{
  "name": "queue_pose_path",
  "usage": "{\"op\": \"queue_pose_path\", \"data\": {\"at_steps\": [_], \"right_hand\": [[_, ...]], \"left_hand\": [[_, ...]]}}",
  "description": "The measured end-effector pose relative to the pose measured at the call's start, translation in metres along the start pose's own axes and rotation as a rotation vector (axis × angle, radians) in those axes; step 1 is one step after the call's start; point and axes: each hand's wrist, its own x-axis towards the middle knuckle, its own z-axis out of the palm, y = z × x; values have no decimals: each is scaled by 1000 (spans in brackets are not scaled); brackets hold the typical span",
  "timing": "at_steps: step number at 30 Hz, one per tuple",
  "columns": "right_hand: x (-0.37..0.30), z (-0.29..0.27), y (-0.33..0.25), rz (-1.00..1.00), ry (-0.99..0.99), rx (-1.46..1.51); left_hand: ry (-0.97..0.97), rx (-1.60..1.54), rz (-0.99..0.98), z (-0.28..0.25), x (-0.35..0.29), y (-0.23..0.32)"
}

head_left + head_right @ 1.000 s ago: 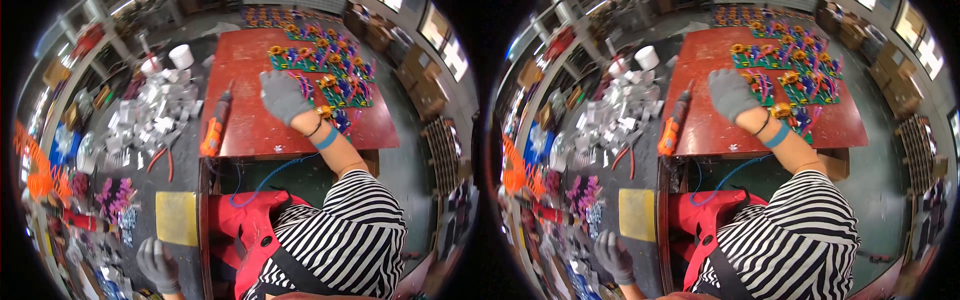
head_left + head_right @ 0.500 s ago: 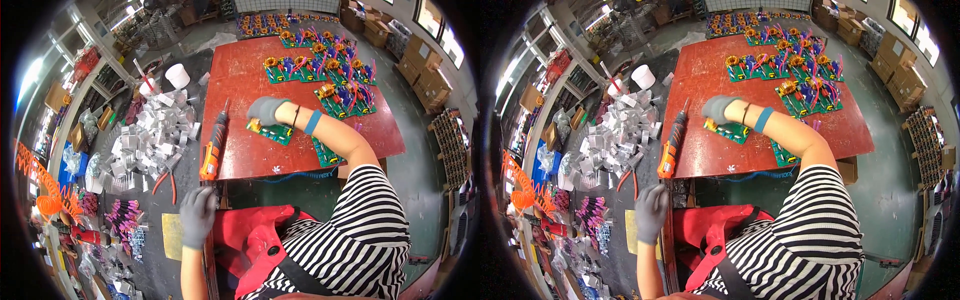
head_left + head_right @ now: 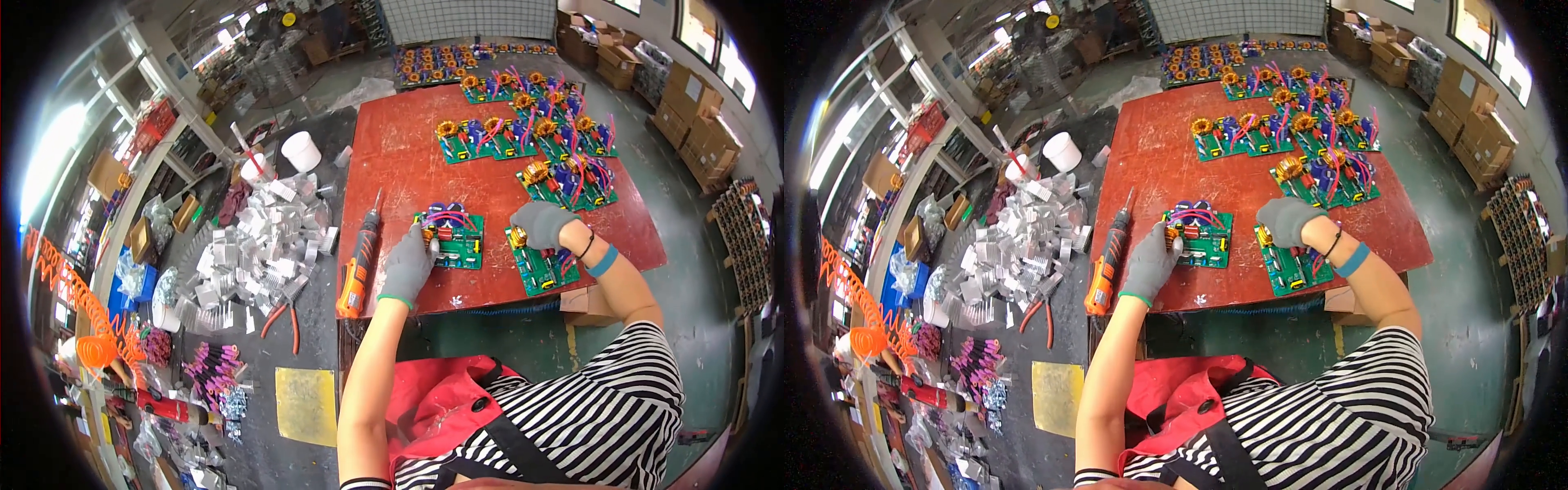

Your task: The person assembles electronic components onto printed circuit boards using an electric screwdriver, attaching heatsinks, wire assemblies, and electronics housings.

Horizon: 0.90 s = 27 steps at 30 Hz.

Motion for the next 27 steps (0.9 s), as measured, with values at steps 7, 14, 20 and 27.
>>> {"op": "queue_pose_path", "data": {"at_steps": [7,14,20,27], "right_hand": [[-20,-39,-34,-276,123,4],[25,-94,-193,-1096,766,-216],[53,-56,-370,-1738,611,-62],[91,18,-494,-2216,601,-317]], "left_hand": [[117,-214,-166,-65,-92,3],[795,-158,-678,-146,-280,-31],[1100,191,-1252,-142,-414,-46],[951,484,-1455,-115,-460,-71]]}}
